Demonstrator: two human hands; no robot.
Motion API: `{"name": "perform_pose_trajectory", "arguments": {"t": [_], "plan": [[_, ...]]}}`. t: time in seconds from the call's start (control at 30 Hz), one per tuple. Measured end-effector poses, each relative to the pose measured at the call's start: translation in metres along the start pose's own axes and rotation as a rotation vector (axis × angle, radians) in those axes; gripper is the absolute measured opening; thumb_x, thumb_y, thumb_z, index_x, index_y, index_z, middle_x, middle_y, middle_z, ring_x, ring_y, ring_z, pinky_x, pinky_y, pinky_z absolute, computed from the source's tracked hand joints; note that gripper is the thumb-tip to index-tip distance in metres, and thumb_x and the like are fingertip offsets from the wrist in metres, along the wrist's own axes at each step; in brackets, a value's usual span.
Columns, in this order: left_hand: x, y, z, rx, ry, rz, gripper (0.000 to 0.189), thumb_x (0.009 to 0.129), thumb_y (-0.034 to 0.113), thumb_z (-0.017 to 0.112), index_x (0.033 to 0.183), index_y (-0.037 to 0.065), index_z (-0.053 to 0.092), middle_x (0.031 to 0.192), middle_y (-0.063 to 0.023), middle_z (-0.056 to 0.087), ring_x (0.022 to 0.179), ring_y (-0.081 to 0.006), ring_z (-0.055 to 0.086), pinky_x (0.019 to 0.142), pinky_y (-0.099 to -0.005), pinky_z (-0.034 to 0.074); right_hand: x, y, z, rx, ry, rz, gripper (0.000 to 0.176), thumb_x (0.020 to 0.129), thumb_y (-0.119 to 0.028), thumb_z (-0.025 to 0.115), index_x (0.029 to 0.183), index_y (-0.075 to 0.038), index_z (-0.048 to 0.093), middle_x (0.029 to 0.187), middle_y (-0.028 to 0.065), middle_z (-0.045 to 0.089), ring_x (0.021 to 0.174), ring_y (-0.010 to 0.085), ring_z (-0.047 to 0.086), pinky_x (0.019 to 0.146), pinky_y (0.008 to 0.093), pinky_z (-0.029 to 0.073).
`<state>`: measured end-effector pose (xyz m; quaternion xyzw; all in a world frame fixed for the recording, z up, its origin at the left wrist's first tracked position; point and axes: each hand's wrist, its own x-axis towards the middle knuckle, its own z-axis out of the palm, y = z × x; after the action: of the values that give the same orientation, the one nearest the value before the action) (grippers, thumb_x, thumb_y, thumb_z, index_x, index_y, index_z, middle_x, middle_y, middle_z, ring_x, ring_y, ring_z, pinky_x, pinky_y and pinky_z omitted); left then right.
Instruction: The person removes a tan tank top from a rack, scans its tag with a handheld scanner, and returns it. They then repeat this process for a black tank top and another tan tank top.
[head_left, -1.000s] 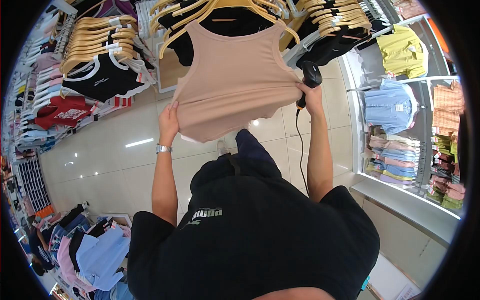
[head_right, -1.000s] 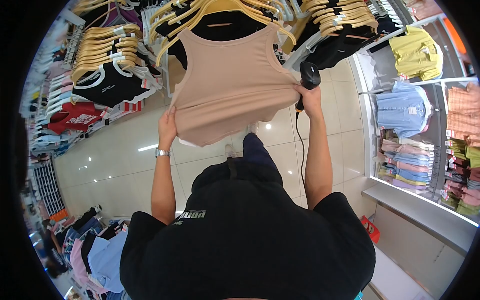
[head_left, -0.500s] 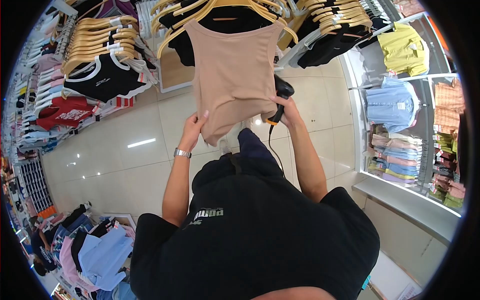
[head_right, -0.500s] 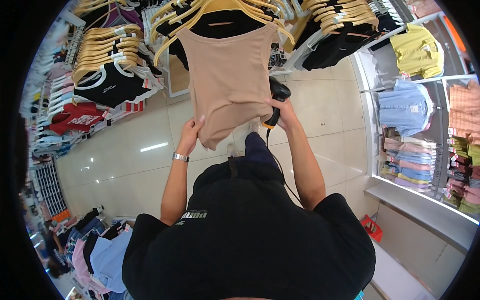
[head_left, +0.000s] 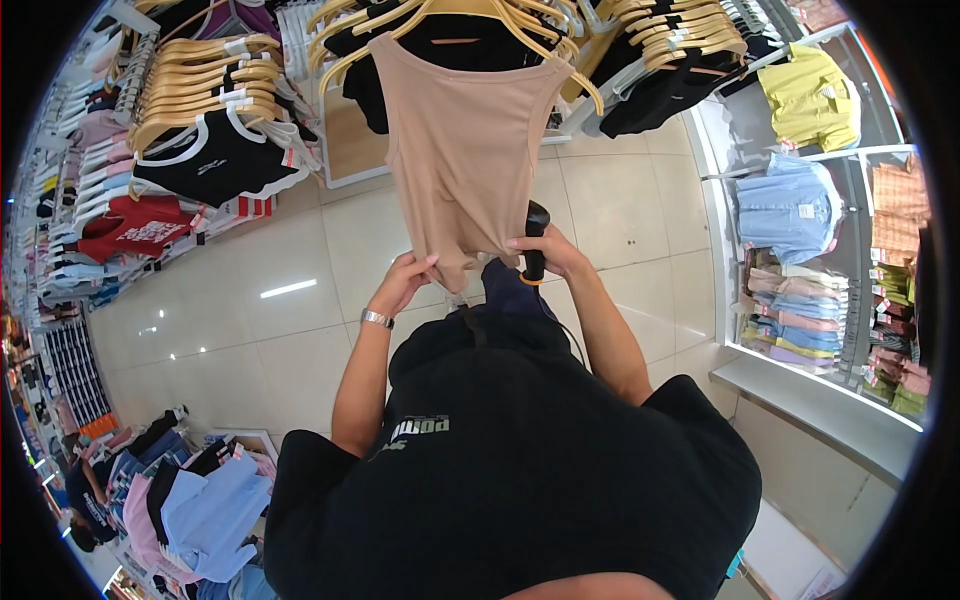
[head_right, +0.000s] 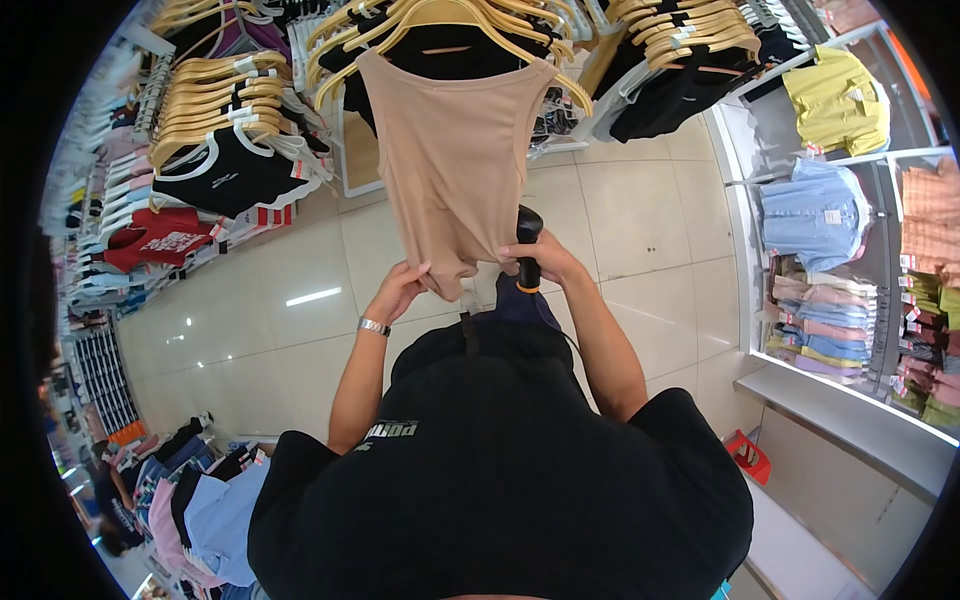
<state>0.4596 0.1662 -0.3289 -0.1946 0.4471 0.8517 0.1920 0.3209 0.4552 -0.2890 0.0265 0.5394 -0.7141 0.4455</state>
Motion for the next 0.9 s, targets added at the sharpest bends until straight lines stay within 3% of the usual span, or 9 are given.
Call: {"name": "perform_pose_trajectory", "arguments": {"t": [0.13,0.27,0.37,0.47,0.57,0.6,0.7,0.73,0.9], "plan": [[-0.011,0.008,-0.009,-0.046,0.005,0.045,0.04,0.096,0.024,0.066,0.124,-0.002,0.056,0.107,-0.0063,0.067,0.096,-0.0118,0.063,0.085,-0.0293,0.05,-0.001,0.008,-0.007,0.139,0.05,-0.029,0.065,0.077,-0.002,0.077,0.135,0.003,0.047,0.12,0.0122,0.061,0.109,0.0212,0.061,0.096,0.0365,0.049],[-0.019,0.013,-0.014,-0.023,0.086,0.106,0.041,0.096,0.022,0.066,0.127,-0.002,0.055,0.107,-0.0059,0.067,0.091,-0.0106,0.064,0.082,-0.0287,0.053,-0.01,-0.002,-0.01,0.078,0.066,-0.159,0.07,0.075,-0.002,0.079,0.137,0.002,0.046,0.126,0.0133,0.06,0.114,0.0217,0.06,0.1,0.0378,0.048],[-0.023,0.015,-0.023,0.025,0.124,0.112,0.04,0.096,0.022,0.066,0.126,-0.001,0.056,0.105,-0.0056,0.068,0.091,-0.0104,0.065,0.081,-0.0283,0.053,-0.019,-0.012,-0.013,-0.111,0.047,-0.206,0.062,0.073,-0.005,0.082,0.128,0.001,0.054,0.117,0.0099,0.063,0.105,0.018,0.061,0.092,0.0361,0.051],[-0.028,0.024,-0.034,0.062,0.149,0.127,0.039,0.096,0.024,0.066,0.125,0.0,0.057,0.102,-0.0052,0.069,0.089,-0.0102,0.066,0.079,-0.0276,0.054,-0.013,-0.007,-0.043,-0.618,0.17,-0.114,0.048,0.071,-0.01,0.085,0.112,0.0,0.062,0.096,0.0049,0.064,0.084,0.0136,0.061,0.073,0.032,0.052],[-0.038,0.041,-0.031,0.048,0.201,0.161,0.035,0.096,0.025,0.066,0.121,0.001,0.059,0.095,-0.0028,0.068,0.083,-0.0082,0.064,0.075,-0.0254,0.053,-0.035,-0.049,-0.018,-0.72,0.24,-0.118,0.036,0.071,-0.015,0.086,0.095,-0.001,0.063,0.076,0.0,0.059,0.066,0.0103,0.055,0.058,0.0287,0.046],[-0.04,0.045,-0.031,0.039,0.221,0.174,0.034,0.096,0.026,0.066,0.119,0.001,0.06,0.093,-0.0017,0.068,0.08,-0.0073,0.064,0.073,-0.0245,0.052,-0.027,-0.035,-0.037,-0.712,0.263,-0.232,0.029,0.073,-0.016,0.084,0.088,-0.001,0.063,0.069,-0.0008,0.057,0.06,0.0099,0.054,0.053,0.0279,0.045],[-0.043,0.052,-0.047,0.175,0.21,0.137,0.029,0.096,0.027,0.066,0.112,0.004,0.062,0.084,0.0022,0.064,0.073,-0.004,0.059,0.068,-0.022,0.048,-0.025,-0.045,-0.057,-0.758,0.345,-0.205,0.026,0.073,-0.015,0.083,0.082,-0.001,0.062,0.068,0.0007,0.058,0.06,0.0104,0.054,0.055,0.0283,0.046],[-0.044,0.054,-0.047,0.2,0.223,0.135,0.028,0.096,0.027,0.067,0.11,0.004,0.062,0.082,0.0031,0.063,0.071,-0.0033,0.058,0.065,-0.0215,0.047,-0.024,-0.048,-0.063,-0.784,0.373,-0.286,0.025,0.074,-0.014,0.082,0.081,0.0,0.063,0.069,0.0027,0.059,0.059,0.0116,0.056,0.055,0.0289,0.046],[-0.046,0.066,-0.052,0.33,0.254,0.115,0.023,0.094,0.026,0.07,0.104,0.007,0.065,0.074,0.0058,0.06,0.061,-0.0013,0.053,0.053,-0.0201,0.042,-0.026,-0.065,-0.073,-0.661,0.455,-0.296,0.023,0.076,-0.011,0.081,0.082,0.001,0.063,0.072,0.0048,0.062,0.063,0.0138,0.06,0.059,0.0297,0.049]]}}
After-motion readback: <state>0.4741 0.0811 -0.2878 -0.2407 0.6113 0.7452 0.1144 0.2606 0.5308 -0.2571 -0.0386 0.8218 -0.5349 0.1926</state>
